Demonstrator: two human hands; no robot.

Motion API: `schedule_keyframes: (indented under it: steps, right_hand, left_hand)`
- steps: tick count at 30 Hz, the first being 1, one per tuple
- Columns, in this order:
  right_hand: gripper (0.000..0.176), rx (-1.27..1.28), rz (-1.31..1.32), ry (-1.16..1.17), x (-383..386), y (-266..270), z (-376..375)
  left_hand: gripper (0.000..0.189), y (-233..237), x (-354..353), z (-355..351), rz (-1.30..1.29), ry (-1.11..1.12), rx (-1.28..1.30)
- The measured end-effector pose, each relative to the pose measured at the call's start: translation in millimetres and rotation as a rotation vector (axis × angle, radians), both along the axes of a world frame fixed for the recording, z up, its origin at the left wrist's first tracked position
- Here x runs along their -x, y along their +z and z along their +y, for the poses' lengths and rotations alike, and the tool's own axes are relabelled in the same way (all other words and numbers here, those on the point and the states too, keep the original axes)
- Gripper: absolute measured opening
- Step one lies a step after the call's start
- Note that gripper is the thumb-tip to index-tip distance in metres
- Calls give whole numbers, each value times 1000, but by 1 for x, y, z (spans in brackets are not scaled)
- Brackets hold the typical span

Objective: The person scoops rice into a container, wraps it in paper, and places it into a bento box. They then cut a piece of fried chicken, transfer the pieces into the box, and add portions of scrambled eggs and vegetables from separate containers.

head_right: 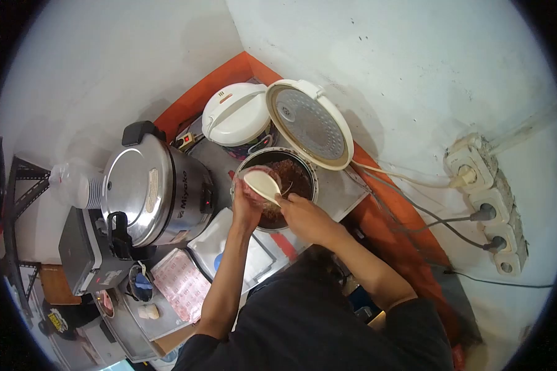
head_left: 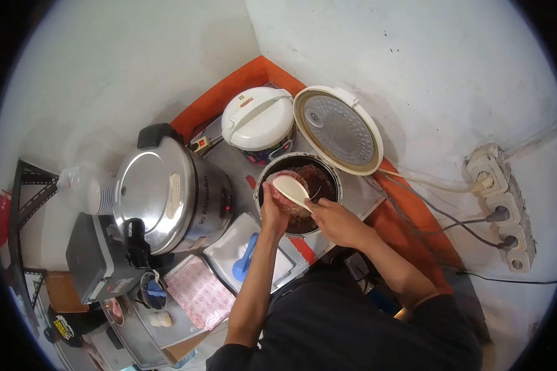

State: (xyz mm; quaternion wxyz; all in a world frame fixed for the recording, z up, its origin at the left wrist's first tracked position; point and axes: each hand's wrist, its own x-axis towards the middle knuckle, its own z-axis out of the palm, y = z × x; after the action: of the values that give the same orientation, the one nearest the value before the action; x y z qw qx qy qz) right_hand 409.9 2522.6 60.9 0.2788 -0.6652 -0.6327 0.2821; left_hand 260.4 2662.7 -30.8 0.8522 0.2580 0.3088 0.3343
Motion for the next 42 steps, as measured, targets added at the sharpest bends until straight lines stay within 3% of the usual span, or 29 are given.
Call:
schedule_keyframes:
  steps: [2,5,7,9,10,15,20,23,33,39,42]
  right_hand:
    - [36,4,73,35,-14,8,0]
    - [27,0,278,-135,-26,21,11]
    - [22,151,201,-187,-35,30,26]
    - [24,151,91,-146,-49,-15,38]
    - [27,6,-70,-116,-51,-40,45]
    - [30,207,-220,-67,-32,-64,77]
    - [34,103,-9,42,-36,-87,104]
    - [34,321,195,3,-36,-88,110]
    - [33,230,328,37,-8,-107,101]
    - [36,99,180,113,-20,-113,85]
    - [34,219,403,3,-41,-81,62]
  left_hand:
    - [60,12,6,-1,-39,10,-15]
    - [61,2,22,8,-30,23,-47]
    - [61,5,43,16,-21,21,-95]
    - [62,15,72,17,-13,38,-159]
    - [63,17,89,17,56,83,-150]
    - [60,14,153,4,67,24,13]
    - [61,-2,141,-14,67,-80,107]
    - [60,4,138,-16,47,-102,139]
    - [61,2,138,-13,101,-132,99]
    - [58,-7,139,-19,15,1,76]
    - [56,8,129,-16,48,47,-2]
